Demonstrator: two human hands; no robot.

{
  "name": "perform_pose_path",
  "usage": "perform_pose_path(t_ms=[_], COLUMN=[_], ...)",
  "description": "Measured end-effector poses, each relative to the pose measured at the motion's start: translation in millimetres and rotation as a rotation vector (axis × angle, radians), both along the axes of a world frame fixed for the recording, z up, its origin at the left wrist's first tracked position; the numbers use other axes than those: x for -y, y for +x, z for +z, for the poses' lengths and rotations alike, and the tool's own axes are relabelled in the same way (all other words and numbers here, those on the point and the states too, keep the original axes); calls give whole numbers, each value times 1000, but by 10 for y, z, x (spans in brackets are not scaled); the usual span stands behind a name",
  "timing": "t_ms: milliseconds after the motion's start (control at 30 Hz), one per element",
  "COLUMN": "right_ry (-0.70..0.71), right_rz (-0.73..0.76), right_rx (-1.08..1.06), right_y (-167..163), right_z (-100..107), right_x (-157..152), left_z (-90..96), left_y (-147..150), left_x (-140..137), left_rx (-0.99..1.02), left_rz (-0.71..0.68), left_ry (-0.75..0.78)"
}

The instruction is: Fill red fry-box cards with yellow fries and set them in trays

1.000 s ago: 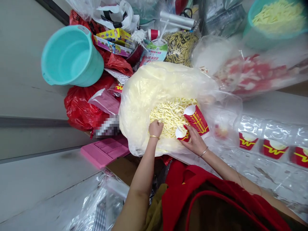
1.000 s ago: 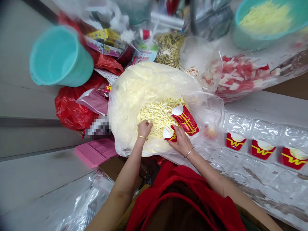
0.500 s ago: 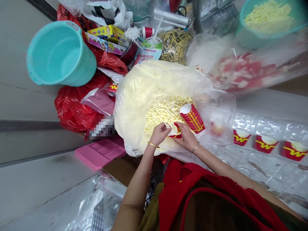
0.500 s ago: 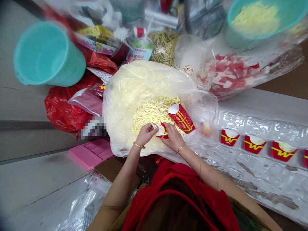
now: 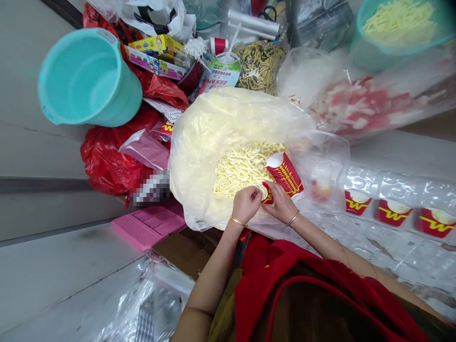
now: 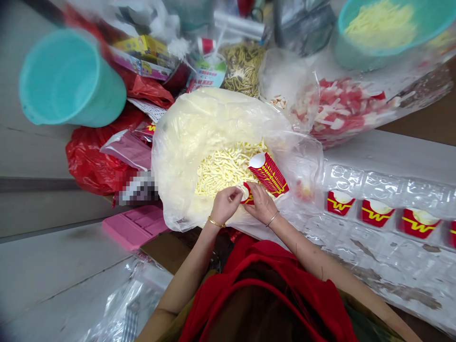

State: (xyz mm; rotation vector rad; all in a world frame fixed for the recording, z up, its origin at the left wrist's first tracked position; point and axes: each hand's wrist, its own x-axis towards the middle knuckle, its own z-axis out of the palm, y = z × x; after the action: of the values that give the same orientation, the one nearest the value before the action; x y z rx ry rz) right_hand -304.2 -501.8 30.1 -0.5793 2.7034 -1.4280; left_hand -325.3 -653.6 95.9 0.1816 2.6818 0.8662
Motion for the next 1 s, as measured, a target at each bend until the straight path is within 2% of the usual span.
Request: perform_pose_path(t_ms=[67,167,267,333,367,467,500,567,633,733,867,1000], right_ry=[-5,-21,-33,-33,-32,-29,-30,-35,-42,-51,-48,-42], right_rz=[7,5,-23,-63,-85,-115,-113,-107,-100,-93,-101,-87], right_rx=[-10,-41,-40,-9,8,43,47,50,55,69,86,81], right_y=[1,7,17,23,26,29,28,22,17,13,7,-14], right_z=[-14,-40,-65,-76,-81,-86,-83,-69,-44,-9,1,0], right_x=[4,8,-19,-55,-73,-108,-109,-95,-74,-53,-49,-27], left_z=[22,56,69,47,21,-135,-208,-358,-479,-544,-453,-322], left_y=[21,45,-4,-95,-151,-305,-340,-379,-389,-381,-351,-324], left_x=[-51,-152,-123,31,140,486,578,709,777,822,825,775], left_rx=[-32,-101,-77,-76,-92,-113,-93,-52,-47,-15,132,264], left_rz=[17,-70,-149,-98,-33,165,193,194,196,307,531,665], left_ry=[-45,-197,-184,-185,-234,-484,-544,-573,-493,-171,397,639])
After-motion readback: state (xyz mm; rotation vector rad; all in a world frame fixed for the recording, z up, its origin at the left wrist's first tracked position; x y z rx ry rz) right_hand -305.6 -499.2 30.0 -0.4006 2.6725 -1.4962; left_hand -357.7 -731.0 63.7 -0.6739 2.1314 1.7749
